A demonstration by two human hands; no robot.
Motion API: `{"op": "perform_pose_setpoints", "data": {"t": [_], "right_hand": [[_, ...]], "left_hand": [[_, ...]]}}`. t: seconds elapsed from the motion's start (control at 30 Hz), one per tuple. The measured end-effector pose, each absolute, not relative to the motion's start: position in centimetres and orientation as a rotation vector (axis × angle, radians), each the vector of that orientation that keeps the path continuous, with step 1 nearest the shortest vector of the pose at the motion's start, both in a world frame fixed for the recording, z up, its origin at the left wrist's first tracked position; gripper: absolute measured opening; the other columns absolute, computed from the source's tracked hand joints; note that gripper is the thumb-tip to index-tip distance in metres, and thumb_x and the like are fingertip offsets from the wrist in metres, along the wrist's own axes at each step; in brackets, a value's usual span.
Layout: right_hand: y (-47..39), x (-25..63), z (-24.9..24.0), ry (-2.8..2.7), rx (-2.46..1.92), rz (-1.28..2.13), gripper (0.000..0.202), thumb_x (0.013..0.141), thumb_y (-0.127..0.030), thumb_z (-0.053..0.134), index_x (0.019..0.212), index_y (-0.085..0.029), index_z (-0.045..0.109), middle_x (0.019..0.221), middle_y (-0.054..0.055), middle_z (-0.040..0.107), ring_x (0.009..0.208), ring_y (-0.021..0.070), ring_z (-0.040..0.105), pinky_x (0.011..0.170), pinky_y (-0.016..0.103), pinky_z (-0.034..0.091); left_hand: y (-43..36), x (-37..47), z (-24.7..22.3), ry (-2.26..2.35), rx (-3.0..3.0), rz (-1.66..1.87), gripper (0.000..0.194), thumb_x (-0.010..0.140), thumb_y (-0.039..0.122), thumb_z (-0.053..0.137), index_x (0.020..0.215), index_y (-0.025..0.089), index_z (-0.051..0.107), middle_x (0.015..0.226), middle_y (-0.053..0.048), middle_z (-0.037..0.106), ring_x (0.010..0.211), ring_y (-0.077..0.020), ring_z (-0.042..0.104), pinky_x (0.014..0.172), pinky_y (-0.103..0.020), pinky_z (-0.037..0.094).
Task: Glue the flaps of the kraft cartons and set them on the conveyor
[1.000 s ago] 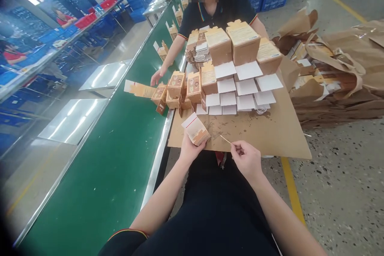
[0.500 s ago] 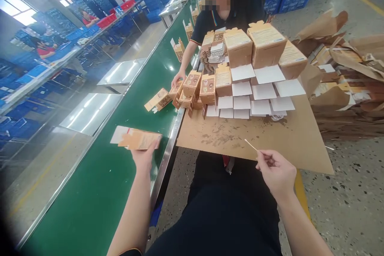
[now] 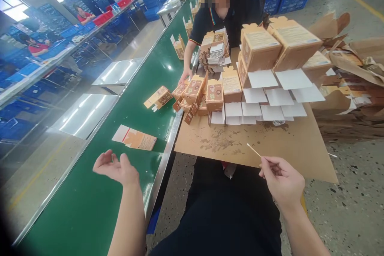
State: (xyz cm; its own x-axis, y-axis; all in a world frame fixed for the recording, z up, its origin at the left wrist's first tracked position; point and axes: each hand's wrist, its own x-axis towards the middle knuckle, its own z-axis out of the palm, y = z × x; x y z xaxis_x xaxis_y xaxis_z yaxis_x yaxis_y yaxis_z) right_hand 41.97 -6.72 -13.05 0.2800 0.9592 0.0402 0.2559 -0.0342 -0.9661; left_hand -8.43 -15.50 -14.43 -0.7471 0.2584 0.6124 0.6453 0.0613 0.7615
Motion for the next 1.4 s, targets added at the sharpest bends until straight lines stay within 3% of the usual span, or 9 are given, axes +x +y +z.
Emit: {"op": "perform_pose_setpoints", "data": {"t": [0.17, 0.3, 0.47, 0.67, 0.83, 0.97, 1.13, 1.33, 1.4], "right_hand": [[-7.1, 43.2, -12.7, -1.169, -1.519, 0.838, 0.045, 0.077, -0.066, 0.097, 0.08, -0.023, 0.085, 0.058, 0.004, 0.071, 0.046, 0.0209, 0.069, 0.047, 0.03, 0.065], [-7.6, 43.2, -12.1, -1.119, -1.479, 0.817, 0.044, 0.077, -0.063, 0.098, 0.081, -0.022, 0.085, 0.057, 0.003, 0.07, 0.044, 0.0199, 0.068, 0.046, 0.03, 0.065], [-8.9, 43.5, -11.4, -1.11, -1.445, 0.726, 0.039, 0.082, -0.059, 0.097, 0.084, -0.022, 0.086, 0.06, 0.003, 0.073, 0.044, 0.0184, 0.068, 0.048, 0.03, 0.066], [-8.8, 44.2, -10.9, -1.081, -1.504, 0.711, 0.041, 0.079, -0.064, 0.097, 0.084, -0.025, 0.085, 0.061, 0.004, 0.073, 0.046, 0.0216, 0.069, 0.045, 0.033, 0.065], [-8.0, 43.4, -10.7, -1.103, -1.476, 0.768, 0.039, 0.076, -0.062, 0.099, 0.079, -0.026, 0.084, 0.061, 0.004, 0.073, 0.043, 0.0222, 0.067, 0.042, 0.034, 0.063], [-8.2, 42.4, -10.8, -1.131, -1.425, 0.767, 0.036, 0.08, -0.06, 0.098, 0.08, -0.026, 0.085, 0.062, 0.004, 0.074, 0.044, 0.0208, 0.067, 0.044, 0.032, 0.064], [-9.5, 42.4, -10.3, -1.098, -1.429, 0.721, 0.03, 0.084, -0.055, 0.095, 0.081, -0.027, 0.087, 0.063, 0.003, 0.075, 0.045, 0.0196, 0.068, 0.047, 0.03, 0.066], [-9.9, 43.5, -10.1, -1.044, -1.474, 0.723, 0.038, 0.076, -0.059, 0.1, 0.077, -0.024, 0.085, 0.063, 0.005, 0.075, 0.043, 0.0197, 0.067, 0.044, 0.03, 0.065], [-9.8, 43.9, -10.0, -1.034, -1.487, 0.725, 0.038, 0.076, -0.06, 0.1, 0.078, -0.025, 0.085, 0.063, 0.005, 0.075, 0.043, 0.0204, 0.067, 0.043, 0.032, 0.065]], "left_hand": [[-7.2, -3.8, -10.0, -1.964, -1.336, -1.722, 0.043, 0.095, 0.033, 0.065, 0.135, 0.027, 0.05, 0.131, -0.011, 0.061, 0.131, -0.0293, 0.069, 0.124, -0.057, 0.053], [-1.3, -2.7, -6.2, -2.226, -1.513, -1.207, 0.055, 0.085, 0.027, 0.076, 0.138, 0.024, 0.061, 0.142, -0.017, 0.063, 0.148, -0.0401, 0.057, 0.135, -0.069, 0.036], [-3.2, -5.5, -5.2, -2.346, -1.488, -0.919, 0.037, 0.086, 0.031, 0.076, 0.122, 0.025, 0.069, 0.137, -0.016, 0.067, 0.14, -0.0432, 0.062, 0.129, -0.07, 0.039], [-7.6, -7.5, -7.3, -2.225, -1.259, -1.141, 0.047, 0.085, 0.031, 0.076, 0.13, 0.021, 0.066, 0.144, -0.019, 0.063, 0.146, -0.0405, 0.057, 0.13, -0.062, 0.041], [-0.6, -7.2, -7.0, -2.296, -1.297, -1.61, 0.035, 0.095, 0.032, 0.066, 0.129, 0.023, 0.065, 0.133, -0.01, 0.069, 0.131, -0.0266, 0.068, 0.121, -0.044, 0.052], [7.5, -4.6, -7.3, -2.904, -1.478, -1.289, 0.023, 0.092, 0.033, 0.073, 0.11, 0.02, 0.071, 0.121, -0.013, 0.078, 0.118, -0.029, 0.073, 0.107, -0.041, 0.058], [9.4, -2.3, -9.0, -2.976, -1.592, -1.114, 0.009, 0.088, 0.03, 0.073, 0.087, 0.021, 0.071, 0.091, -0.01, 0.079, 0.092, -0.0296, 0.073, 0.09, -0.041, 0.058], [6.0, -4.3, -6.7, -2.704, -1.507, -1.11, 0.014, 0.096, 0.029, 0.058, 0.094, 0.022, 0.071, 0.1, -0.014, 0.074, 0.114, -0.0349, 0.069, 0.11, -0.047, 0.052], [3.3, -5.6, -5.4, -2.522, -1.458, -1.136, 0.017, 0.096, 0.031, 0.059, 0.1, 0.022, 0.073, 0.103, -0.013, 0.073, 0.112, -0.0342, 0.069, 0.11, -0.048, 0.052]]}}
